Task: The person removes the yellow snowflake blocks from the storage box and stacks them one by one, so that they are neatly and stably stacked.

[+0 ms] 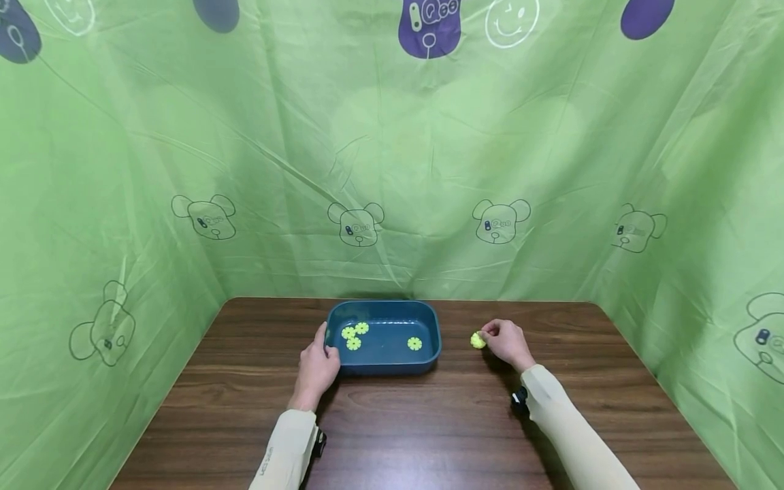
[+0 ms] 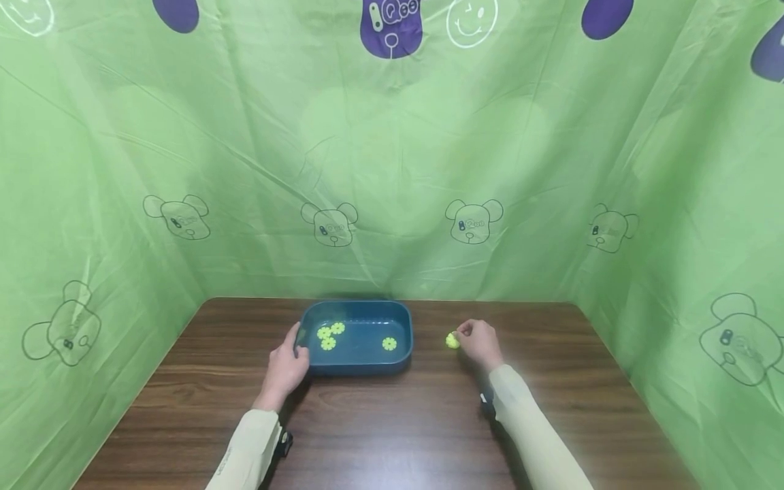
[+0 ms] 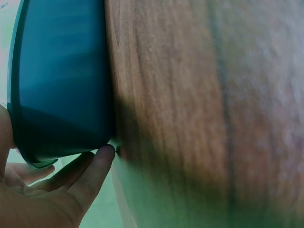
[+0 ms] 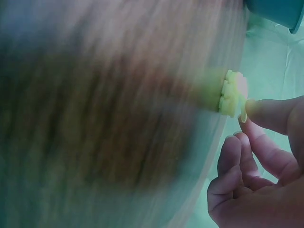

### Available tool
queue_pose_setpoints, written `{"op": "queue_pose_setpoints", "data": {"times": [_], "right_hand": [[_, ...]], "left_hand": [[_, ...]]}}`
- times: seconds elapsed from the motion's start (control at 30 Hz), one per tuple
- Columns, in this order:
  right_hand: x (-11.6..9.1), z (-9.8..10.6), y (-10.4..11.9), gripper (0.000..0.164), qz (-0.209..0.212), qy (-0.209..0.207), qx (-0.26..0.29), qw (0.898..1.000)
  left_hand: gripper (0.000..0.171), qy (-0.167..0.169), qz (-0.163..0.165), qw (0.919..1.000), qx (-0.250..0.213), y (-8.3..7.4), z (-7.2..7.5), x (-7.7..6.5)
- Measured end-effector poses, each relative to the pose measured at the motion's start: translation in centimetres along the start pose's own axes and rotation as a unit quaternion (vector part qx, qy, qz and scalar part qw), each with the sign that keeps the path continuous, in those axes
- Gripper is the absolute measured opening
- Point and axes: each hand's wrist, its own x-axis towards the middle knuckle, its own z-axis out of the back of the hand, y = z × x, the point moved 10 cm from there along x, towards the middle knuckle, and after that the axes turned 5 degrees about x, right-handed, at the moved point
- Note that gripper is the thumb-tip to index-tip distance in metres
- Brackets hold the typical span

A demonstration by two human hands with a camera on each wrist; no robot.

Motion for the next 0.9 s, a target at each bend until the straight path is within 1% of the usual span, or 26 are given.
{"op": "queue_pose_setpoints", "data": {"times": [0.1, 0.17, 0.23, 0.37, 0.43, 0.6, 0.9], "right_hand": [[-0.1, -0.1, -0.2, 0.014, -0.003, 0.005, 0.0, 1.0], [-0.2, -0.2, -0.2, 0.019, 0.001, 0.015, 0.001, 1.0], [-0.2, -0.5, -0.2, 0.027, 0.005, 0.03, -0.003, 1.0], [-0.2, -1.3, -0.3, 0.047, 0.016, 0.06, -0.029, 0.998], [-0.3, -1.6, -0.2, 0.052, 0.019, 0.068, -0.043, 0.997], [-0.4, -1.8, 0.3, 0.053, 0.025, 0.067, -0.061, 0.996], [-0.3, -1.7, 0.5, 0.051, 0.034, 0.056, -0.066, 0.996]], "left_hand": [[0.063, 0.003, 0.001, 1.0, -0.002, 0.0, -0.1, 0.0], [0.063, 0.003, 0.001, 1.0, -0.003, 0.0, -0.2, 0.0], [0.063, 0.002, 0.0, 1.0, -0.004, -0.1, -0.1, -0.1], [0.063, 0.004, 0.001, 1.0, -0.007, -0.1, 0.0, -0.2], [0.062, 0.005, 0.002, 1.0, -0.008, -0.2, 0.0, -0.3], [0.062, 0.002, 0.001, 1.0, -0.008, -0.2, 0.2, -0.3], [0.062, -0.002, -0.003, 1.0, -0.007, -0.2, 0.0, -0.2]]}}
